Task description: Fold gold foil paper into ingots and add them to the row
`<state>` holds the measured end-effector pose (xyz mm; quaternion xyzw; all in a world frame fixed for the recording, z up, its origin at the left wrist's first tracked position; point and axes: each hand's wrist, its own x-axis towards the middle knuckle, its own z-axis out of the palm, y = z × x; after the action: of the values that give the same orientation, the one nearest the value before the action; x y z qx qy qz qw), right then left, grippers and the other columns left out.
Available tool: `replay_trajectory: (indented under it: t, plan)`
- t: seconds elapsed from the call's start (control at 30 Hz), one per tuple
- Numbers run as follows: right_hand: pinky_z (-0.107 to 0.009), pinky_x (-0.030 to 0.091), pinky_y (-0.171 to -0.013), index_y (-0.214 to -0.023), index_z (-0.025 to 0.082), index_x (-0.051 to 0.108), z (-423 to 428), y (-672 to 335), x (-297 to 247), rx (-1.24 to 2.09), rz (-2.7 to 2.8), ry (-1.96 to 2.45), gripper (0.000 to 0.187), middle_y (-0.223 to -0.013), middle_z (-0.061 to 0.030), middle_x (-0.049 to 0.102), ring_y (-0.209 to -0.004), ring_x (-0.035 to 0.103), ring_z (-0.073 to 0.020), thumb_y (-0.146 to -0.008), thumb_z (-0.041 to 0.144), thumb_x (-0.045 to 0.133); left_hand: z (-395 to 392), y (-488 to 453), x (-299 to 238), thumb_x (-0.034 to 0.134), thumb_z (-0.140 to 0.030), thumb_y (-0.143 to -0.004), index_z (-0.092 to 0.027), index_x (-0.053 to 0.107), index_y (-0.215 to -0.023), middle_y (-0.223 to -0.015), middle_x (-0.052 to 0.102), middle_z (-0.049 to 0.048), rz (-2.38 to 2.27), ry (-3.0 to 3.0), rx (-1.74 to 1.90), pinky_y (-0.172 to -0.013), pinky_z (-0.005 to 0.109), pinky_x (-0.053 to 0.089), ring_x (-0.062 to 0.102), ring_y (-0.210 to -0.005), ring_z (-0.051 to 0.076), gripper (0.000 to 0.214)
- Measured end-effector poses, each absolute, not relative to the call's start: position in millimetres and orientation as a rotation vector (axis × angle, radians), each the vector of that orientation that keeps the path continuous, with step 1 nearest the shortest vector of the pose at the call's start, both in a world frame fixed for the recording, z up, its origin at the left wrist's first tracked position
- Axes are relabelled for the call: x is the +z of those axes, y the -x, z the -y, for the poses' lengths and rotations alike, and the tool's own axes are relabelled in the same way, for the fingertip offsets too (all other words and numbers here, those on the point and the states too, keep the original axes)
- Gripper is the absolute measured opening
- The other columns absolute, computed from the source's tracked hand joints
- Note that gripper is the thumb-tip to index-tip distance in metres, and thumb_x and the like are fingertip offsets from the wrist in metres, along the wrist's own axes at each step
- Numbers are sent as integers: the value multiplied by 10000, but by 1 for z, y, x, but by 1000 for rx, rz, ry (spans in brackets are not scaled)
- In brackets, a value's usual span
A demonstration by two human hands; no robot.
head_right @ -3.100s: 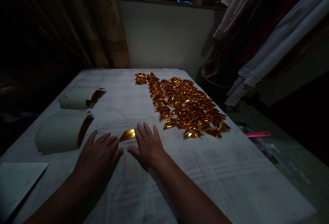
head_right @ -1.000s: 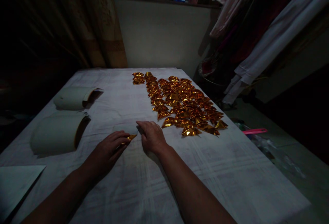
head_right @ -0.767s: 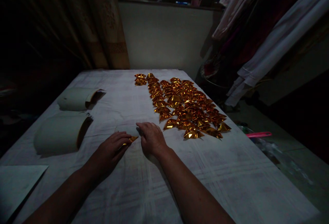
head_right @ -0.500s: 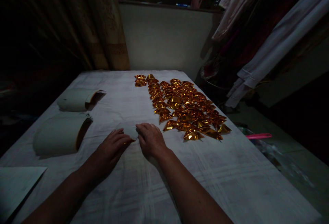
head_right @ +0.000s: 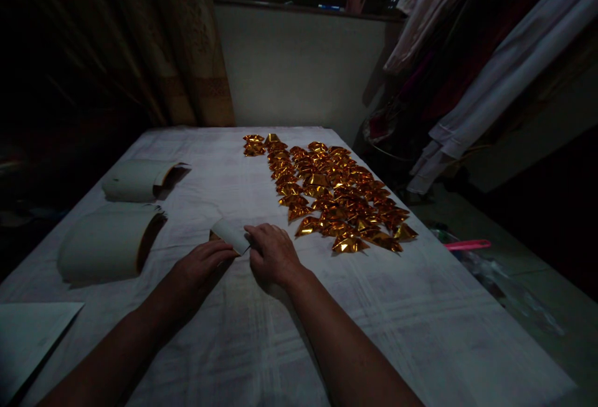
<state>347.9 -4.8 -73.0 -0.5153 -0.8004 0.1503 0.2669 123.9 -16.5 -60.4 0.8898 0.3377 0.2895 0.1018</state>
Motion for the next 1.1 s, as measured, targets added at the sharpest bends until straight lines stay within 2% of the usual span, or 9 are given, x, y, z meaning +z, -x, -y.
replay_trajectory:
  t: [0.13, 0.23, 0.5, 0.6, 0.7, 0.9, 1.1]
  plan:
    - [-415, 471, -961, -1346, 247, 584, 6, -345, -71, 351, 2140, 1423, 502, -1251, -102, 642, -1119, 588, -258, -850, 187, 635, 18, -124, -57, 468, -198, -1005, -239, 633, -1206, -1223, 687, 67, -1016, -2628, 837, -930, 365, 569, 644, -1118, 196, 263]
    - [-418, 479, -947, -1346, 231, 591, 7, -343, -69, 296, 2182, 1442, 465, -1246, -121, 643, -1102, 592, -266, -883, 219, 638, 17, -121, -58, 470, -223, -1011, -234, 628, -1187, -1184, 691, 67, -1040, -2624, 801, -929, 354, 563, 640, -1101, 193, 238]
    - [-323, 489, -785, -1196, 271, 703, 7, -342, -67, 197, 2288, 1288, 274, -1100, -92, 691, -944, 614, -219, -932, 260, 629, 15, -119, -56, 434, -216, -1011, -229, 658, -1132, -1168, 693, 71, -978, -2610, 826, -921, 354, 561, 643, -1087, 197, 255]
    - [-302, 473, -741, -1086, 290, 744, 7, -343, -67, 186, 2271, 1266, 189, -1033, -74, 690, -890, 609, -203, -919, 273, 656, 14, -119, -55, 438, -204, -1004, -237, 673, -1124, -1171, 697, 77, -960, -2618, 849, -918, 361, 562, 641, -1102, 201, 266]
    - [-320, 472, -777, -992, 297, 762, 7, -344, -66, 161, 2273, 1230, 117, -1084, -71, 686, -934, 610, -208, -897, 296, 692, 12, -117, -56, 450, -174, -992, -245, 679, -1124, -1150, 712, 73, -915, -2663, 889, -944, 379, 549, 624, -1143, 210, 273]
    - [-427, 412, -975, -864, 286, 756, 9, -340, -67, 116, 2332, 1089, 30, -1308, -45, 661, -1269, 522, -265, -872, 312, 742, 14, -115, -56, 505, -186, -972, -233, 699, -1045, -1090, 712, 83, -1012, -2721, 896, -874, 368, 559, 630, -1059, 218, 212]
    - [-414, 391, -971, -985, 304, 752, 8, -343, -69, 306, 2401, 986, 113, -1175, -16, 737, -1227, 577, -237, -873, 297, 741, 20, -114, -51, 461, -210, -993, -206, 703, -1058, -1015, 713, 79, -1066, -2749, 778, -739, 306, 558, 667, -878, 192, 251]
